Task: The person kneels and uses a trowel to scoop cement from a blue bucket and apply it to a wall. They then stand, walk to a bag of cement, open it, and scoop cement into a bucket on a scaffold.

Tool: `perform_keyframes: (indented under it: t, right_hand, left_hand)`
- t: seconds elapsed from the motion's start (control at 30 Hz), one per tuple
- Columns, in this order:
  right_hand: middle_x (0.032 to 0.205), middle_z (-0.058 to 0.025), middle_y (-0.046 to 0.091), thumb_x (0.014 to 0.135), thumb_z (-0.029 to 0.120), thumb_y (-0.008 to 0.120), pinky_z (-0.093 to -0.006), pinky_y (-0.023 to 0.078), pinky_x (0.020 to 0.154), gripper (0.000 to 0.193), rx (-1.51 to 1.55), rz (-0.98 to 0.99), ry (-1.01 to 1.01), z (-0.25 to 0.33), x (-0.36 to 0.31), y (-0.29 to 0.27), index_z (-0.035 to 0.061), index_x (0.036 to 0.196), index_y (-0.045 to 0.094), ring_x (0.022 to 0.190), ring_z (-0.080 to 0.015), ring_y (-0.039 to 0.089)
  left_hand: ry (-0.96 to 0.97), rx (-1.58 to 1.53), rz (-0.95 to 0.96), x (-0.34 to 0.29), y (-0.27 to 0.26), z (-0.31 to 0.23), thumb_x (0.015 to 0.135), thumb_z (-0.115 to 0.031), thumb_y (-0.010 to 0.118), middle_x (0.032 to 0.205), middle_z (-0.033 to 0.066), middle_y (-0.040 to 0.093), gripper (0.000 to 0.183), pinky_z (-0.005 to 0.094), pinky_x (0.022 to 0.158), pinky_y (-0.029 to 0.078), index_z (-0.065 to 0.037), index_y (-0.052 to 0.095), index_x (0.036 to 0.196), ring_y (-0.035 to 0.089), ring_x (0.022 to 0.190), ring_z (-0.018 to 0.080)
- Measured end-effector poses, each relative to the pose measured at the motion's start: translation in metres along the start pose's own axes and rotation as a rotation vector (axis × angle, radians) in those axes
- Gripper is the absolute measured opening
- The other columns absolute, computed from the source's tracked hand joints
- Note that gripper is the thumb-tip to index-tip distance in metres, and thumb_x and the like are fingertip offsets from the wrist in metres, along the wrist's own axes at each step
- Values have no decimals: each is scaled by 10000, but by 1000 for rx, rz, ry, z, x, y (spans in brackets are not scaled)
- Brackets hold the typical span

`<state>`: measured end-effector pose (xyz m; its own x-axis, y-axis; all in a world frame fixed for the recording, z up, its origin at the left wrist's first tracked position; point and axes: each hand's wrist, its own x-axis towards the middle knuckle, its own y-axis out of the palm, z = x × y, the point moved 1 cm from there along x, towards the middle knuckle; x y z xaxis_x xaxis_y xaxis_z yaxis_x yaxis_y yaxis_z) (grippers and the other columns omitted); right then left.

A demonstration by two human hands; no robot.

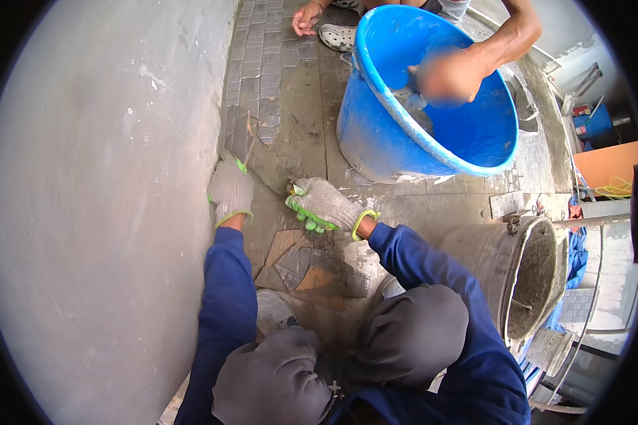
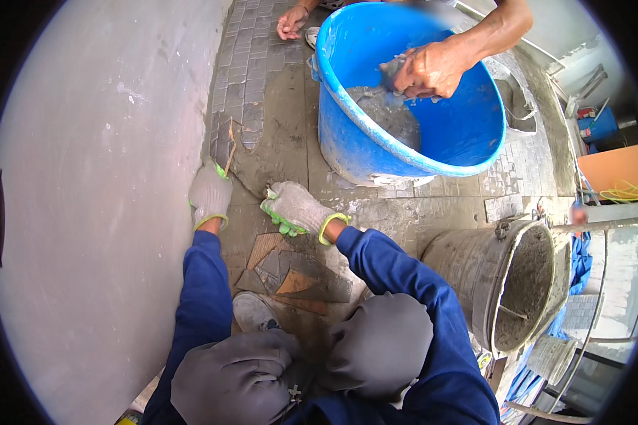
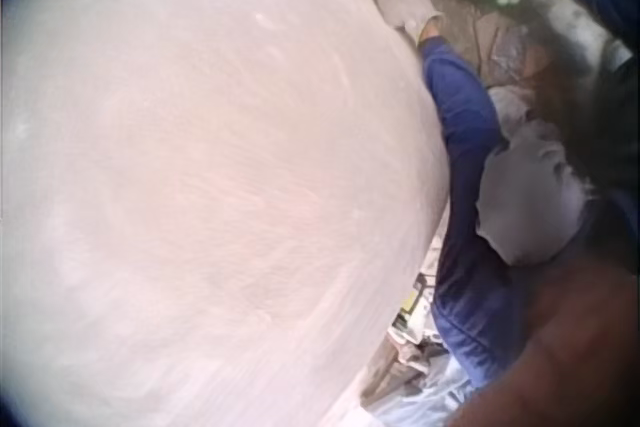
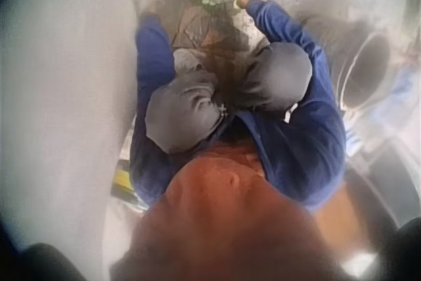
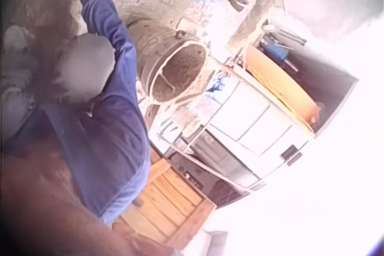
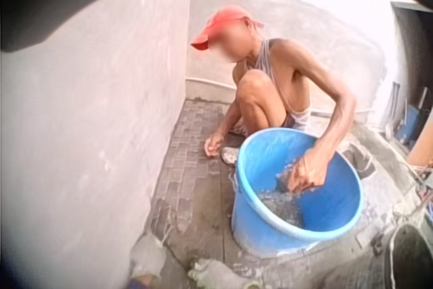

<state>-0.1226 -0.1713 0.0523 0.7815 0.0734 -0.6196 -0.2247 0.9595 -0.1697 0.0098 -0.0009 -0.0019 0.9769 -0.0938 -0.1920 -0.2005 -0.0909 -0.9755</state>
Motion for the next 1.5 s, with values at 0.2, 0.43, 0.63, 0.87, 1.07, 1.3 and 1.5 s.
perform_keyframes:
  t: [0.2, 0.43, 0.63, 0.87, 1.07, 1.3, 1.5]
  right_hand:
    - [693, -91, 647, 984, 251, 578, -359, 525, 413, 251, -91, -25, -42, 1, 1, -12, 9, 918, 586, 526, -219, 666]
    - [691, -103, 661, 969, 254, 580, -344, 546, 443, 274, -134, -2, -102, -3, 8, -20, 2, 864, 605, 541, -223, 679]
    - [725, -82, 667, 975, 283, 595, -320, 523, 440, 275, 115, -144, -38, -40, -46, -54, 14, 917, 601, 522, -191, 651]
    - [728, -64, 673, 974, 326, 637, -321, 503, 433, 309, 45, -170, -183, -61, -101, -77, 32, 1070, 635, 523, -183, 652]
    - [704, -39, 677, 989, 353, 644, -246, 448, 339, 289, 506, 2, 35, -70, -105, -77, 69, 1039, 657, 463, -130, 621]
    - [772, -45, 694, 987, 377, 649, -236, 435, 323, 350, 593, 47, -24, -73, -91, -57, 84, 1178, 656, 481, -128, 641]
    - [941, -133, 728, 1047, 300, 541, -268, 524, 390, 333, 591, 112, -42, -74, -32, -70, 64, 1275, 600, 620, -232, 724]
  left_hand:
    - [186, -31, 96, 17, -5, -6, 833, -187, 677, 1081, 237, 713, 541, 490, 810, 575, -17, 527, 1324, 709, 998, 393]
    - [126, -23, -236, 29, 23, 11, 894, -185, 585, 931, 237, 721, 199, 524, 740, 556, -43, 693, 982, 705, 862, 430]
    - [131, -117, -354, -1, 1, 18, 929, -266, 598, 909, 239, 711, 287, 506, 688, 534, -29, 702, 1052, 688, 824, 433]
    - [58, -813, 20, -128, -33, 76, 895, -146, 706, 1102, 171, 749, 487, 376, 807, 529, 25, 613, 1341, 703, 953, 263]
    - [467, -492, 709, -163, -3, 27, 886, -276, 688, 1055, 191, 738, 480, 358, 825, 535, 11, 657, 1270, 703, 941, 268]
    - [607, -13, 537, -167, 18, 11, 882, -319, 671, 1005, 172, 722, 374, 467, 828, 535, -58, 716, 1146, 686, 964, 363]
    - [421, -294, 205, -172, -37, 27, 888, -368, 696, 1068, 187, 712, 417, 479, 859, 532, -63, 712, 1171, 675, 981, 389]
